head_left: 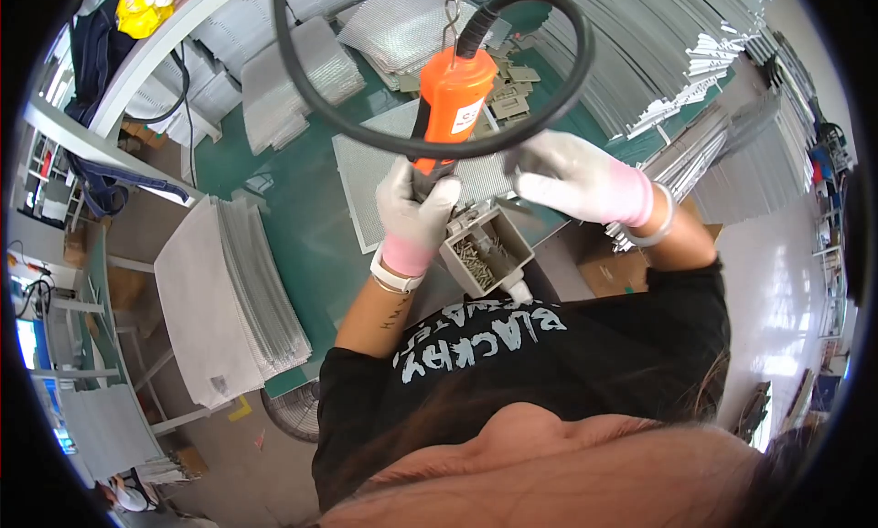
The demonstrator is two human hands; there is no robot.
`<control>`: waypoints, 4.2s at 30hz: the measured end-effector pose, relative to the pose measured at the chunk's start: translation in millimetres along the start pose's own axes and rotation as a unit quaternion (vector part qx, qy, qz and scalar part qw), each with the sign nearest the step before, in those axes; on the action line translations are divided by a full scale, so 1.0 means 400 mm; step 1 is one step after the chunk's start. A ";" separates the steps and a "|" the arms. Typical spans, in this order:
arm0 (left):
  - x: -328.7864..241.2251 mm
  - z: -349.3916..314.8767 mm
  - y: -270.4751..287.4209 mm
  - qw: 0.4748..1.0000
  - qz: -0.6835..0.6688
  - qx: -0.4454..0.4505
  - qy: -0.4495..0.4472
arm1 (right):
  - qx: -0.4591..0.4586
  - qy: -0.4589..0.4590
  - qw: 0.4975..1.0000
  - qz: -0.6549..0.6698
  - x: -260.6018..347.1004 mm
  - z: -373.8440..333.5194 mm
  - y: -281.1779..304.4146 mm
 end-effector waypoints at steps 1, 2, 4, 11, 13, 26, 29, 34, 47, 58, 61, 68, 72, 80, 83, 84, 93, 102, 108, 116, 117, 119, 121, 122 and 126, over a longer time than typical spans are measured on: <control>-0.008 -0.001 -0.006 1.000 0.003 -0.012 -0.020 | 0.083 -0.104 0.988 0.076 -0.002 -0.024 -0.006; -0.002 0.001 -0.012 1.000 0.004 -0.021 -0.004 | 0.092 -0.073 0.991 0.068 0.002 -0.043 -0.014; 0.009 0.011 -0.013 0.999 0.008 -0.030 0.011 | 0.080 -0.092 0.991 0.061 0.023 -0.062 -0.034; 0.027 0.022 -0.028 0.988 0.075 -0.070 -0.113 | 0.141 -0.300 0.918 0.218 0.063 -0.042 -0.022; 0.016 0.018 -0.029 0.986 0.082 -0.087 -0.112 | 0.144 -0.293 0.898 0.297 0.051 -0.043 -0.026; -0.031 -0.038 -0.026 0.960 0.238 -0.036 -0.140 | 0.156 -0.209 0.921 0.288 0.000 -0.037 -0.103; -0.024 -0.041 -0.011 0.952 0.259 -0.050 -0.153 | 0.135 -0.147 0.953 0.228 0.037 -0.013 -0.090; -0.020 -0.040 -0.005 0.954 0.255 -0.062 -0.145 | 0.101 -0.063 0.985 0.128 -0.014 -0.016 -0.122; 0.040 -0.032 0.033 0.988 0.081 -0.097 -0.087 | 0.133 -0.274 0.863 0.402 -0.011 -0.033 -0.116; -0.040 -0.045 -0.035 0.958 0.228 -0.071 -0.161 | 0.107 -0.206 0.927 0.294 0.023 -0.046 -0.092; -0.013 -0.047 -0.027 0.981 0.148 -0.061 -0.111 | 0.096 -0.186 0.916 0.343 0.021 -0.035 -0.110; -0.017 -0.034 -0.001 0.978 0.183 -0.067 -0.072 | 0.126 -0.246 0.888 0.367 0.014 -0.018 -0.112; -0.017 -0.015 0.027 0.986 0.154 -0.033 -0.054 | 0.126 -0.228 0.895 0.361 0.039 -0.014 -0.099; 0.040 0.027 0.027 0.978 -0.094 0.180 0.049 | 0.101 -0.020 0.991 0.088 0.101 0.006 -0.063; 0.047 0.018 0.012 0.966 -0.134 0.192 0.114 | -0.023 -0.031 0.997 0.067 0.094 0.021 -0.028; 0.042 0.018 -0.002 0.960 -0.147 0.212 0.114 | -0.122 0.059 0.989 0.051 0.071 0.030 -0.029; 0.011 -0.043 -0.033 0.955 -0.190 0.209 0.092 | -0.102 0.192 0.874 0.436 -0.002 0.180 -0.078; -0.061 -0.181 0.072 0.981 0.029 0.050 -0.185 | -0.275 0.181 0.886 0.327 0.044 0.171 -0.051; -0.107 -0.162 0.027 0.957 0.145 0.001 -0.252 | -0.300 0.188 0.870 0.344 -0.007 0.134 -0.118; -0.074 -0.171 -0.006 0.944 0.154 0.006 -0.290 | -0.316 0.182 0.857 0.364 -0.072 0.064 -0.160; -0.070 -0.173 -0.011 0.939 0.186 -0.006 -0.288 | -0.339 0.212 0.828 0.393 -0.059 0.066 -0.135; -0.065 -0.176 -0.020 0.931 0.207 -0.033 -0.298 | -0.332 0.193 0.866 0.321 -0.044 0.060 -0.108; -0.063 -0.173 -0.026 0.910 0.249 -0.074 -0.322 | -0.361 0.163 0.828 0.397 -0.047 0.068 -0.128; -0.061 -0.165 -0.018 0.909 0.253 -0.063 -0.326 | -0.358 0.170 0.836 0.379 -0.061 0.066 -0.143; -0.063 -0.160 -0.028 0.917 0.214 -0.064 -0.331 | -0.359 0.177 0.845 0.356 -0.080 0.057 -0.170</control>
Point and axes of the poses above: each hand's wrist, its own z-axis towards the middle knuckle, its own y-axis out of the back of the hand, x = y × z, the point moved 3 cm from there along z, towards the middle knuckle, and after that the axes turned 14 degrees about y, right-handed, at the moved point
